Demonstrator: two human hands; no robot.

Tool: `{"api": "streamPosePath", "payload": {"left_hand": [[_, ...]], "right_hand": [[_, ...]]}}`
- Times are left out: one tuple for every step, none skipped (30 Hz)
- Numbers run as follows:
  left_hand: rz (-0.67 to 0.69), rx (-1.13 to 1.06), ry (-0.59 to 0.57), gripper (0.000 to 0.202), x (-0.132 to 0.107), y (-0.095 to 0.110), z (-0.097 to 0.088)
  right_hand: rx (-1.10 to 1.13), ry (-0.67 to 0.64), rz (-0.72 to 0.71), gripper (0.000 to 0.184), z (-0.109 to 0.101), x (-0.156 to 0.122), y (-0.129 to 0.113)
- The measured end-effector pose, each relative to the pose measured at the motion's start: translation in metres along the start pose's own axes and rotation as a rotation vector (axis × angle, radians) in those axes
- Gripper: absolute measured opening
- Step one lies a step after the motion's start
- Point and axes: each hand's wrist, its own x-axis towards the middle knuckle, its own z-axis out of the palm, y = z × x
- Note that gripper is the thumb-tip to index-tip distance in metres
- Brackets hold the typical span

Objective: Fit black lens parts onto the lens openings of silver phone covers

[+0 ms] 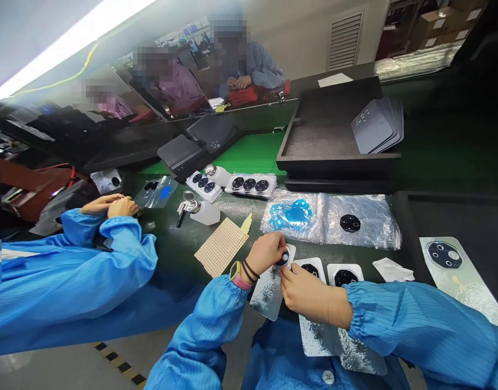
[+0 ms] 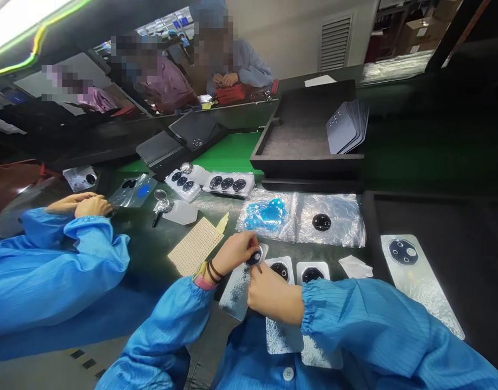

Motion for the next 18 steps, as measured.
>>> {"api": "streamPosePath", "payload": {"left_hand": [[-0.016,-0.009,-0.019,0.007,0.001,0.001,-0.003],[-0.030,-0.019,-0.035,0.008,0.003,0.002,-0.006],[-0.041,-0.029,-0.049,0.009,0.004,0.002,-0.008],[-0.050,-0.039,-0.059,0.009,0.005,0.002,-0.010],[-0.057,-0.049,-0.065,0.010,0.006,0.003,-0.011],[-0.063,-0.061,-0.070,0.011,0.006,0.002,-0.012],[-0.066,-0.075,-0.074,0.011,0.007,0.002,-0.013],[-0.068,-0.092,-0.078,0.012,0.007,0.002,-0.013],[-0.069,-0.110,-0.082,0.012,0.007,0.001,-0.014],[-0.069,-0.130,-0.086,0.013,0.008,0.000,-0.014],[-0.068,-0.151,-0.090,0.014,0.008,0.000,-0.014],[-0.067,-0.170,-0.092,0.014,0.008,-0.002,-0.014],[-0.065,-0.187,-0.092,0.015,0.008,-0.003,-0.014],[-0.063,-0.203,-0.091,0.015,0.008,-0.004,-0.014],[-0.059,-0.216,-0.087,0.016,0.009,-0.004,-0.013],[-0.054,-0.228,-0.081,0.017,0.009,-0.005,-0.011],[-0.050,-0.239,-0.071,0.018,0.010,-0.005,-0.010],[-0.047,-0.252,-0.059,0.018,0.011,-0.005,-0.009]], "right_hand": [[-0.003,-0.002,-0.001,0.024,0.000,0.000,0.000],[-0.007,-0.003,-0.002,0.024,0.000,0.000,0.000],[-0.009,-0.005,-0.002,0.024,0.000,0.000,0.000],[-0.011,-0.006,-0.004,0.024,0.000,0.000,0.000],[-0.012,-0.007,-0.004,0.024,0.001,0.000,0.000],[-0.013,-0.009,-0.003,0.024,0.001,0.000,0.000],[-0.014,-0.011,-0.003,0.024,0.001,0.000,0.000],[-0.016,-0.012,-0.003,0.024,0.001,0.000,0.000],[-0.017,-0.014,-0.003,0.025,0.001,0.000,0.000],[-0.017,-0.015,-0.002,0.025,0.001,0.000,0.000],[-0.017,-0.015,-0.001,0.025,0.001,0.000,0.000],[-0.016,-0.015,-0.001,0.025,0.001,0.000,0.001],[-0.014,-0.013,0.000,0.025,0.001,0.000,0.001],[-0.012,-0.010,0.000,0.024,0.001,0.000,0.001],[-0.010,-0.005,0.002,0.024,0.001,0.000,0.001],[-0.008,0.000,0.003,0.023,0.001,0.000,0.001],[-0.005,0.006,0.005,0.023,0.002,0.000,0.001],[-0.001,0.013,0.007,0.022,0.002,0.000,0.002]]}}
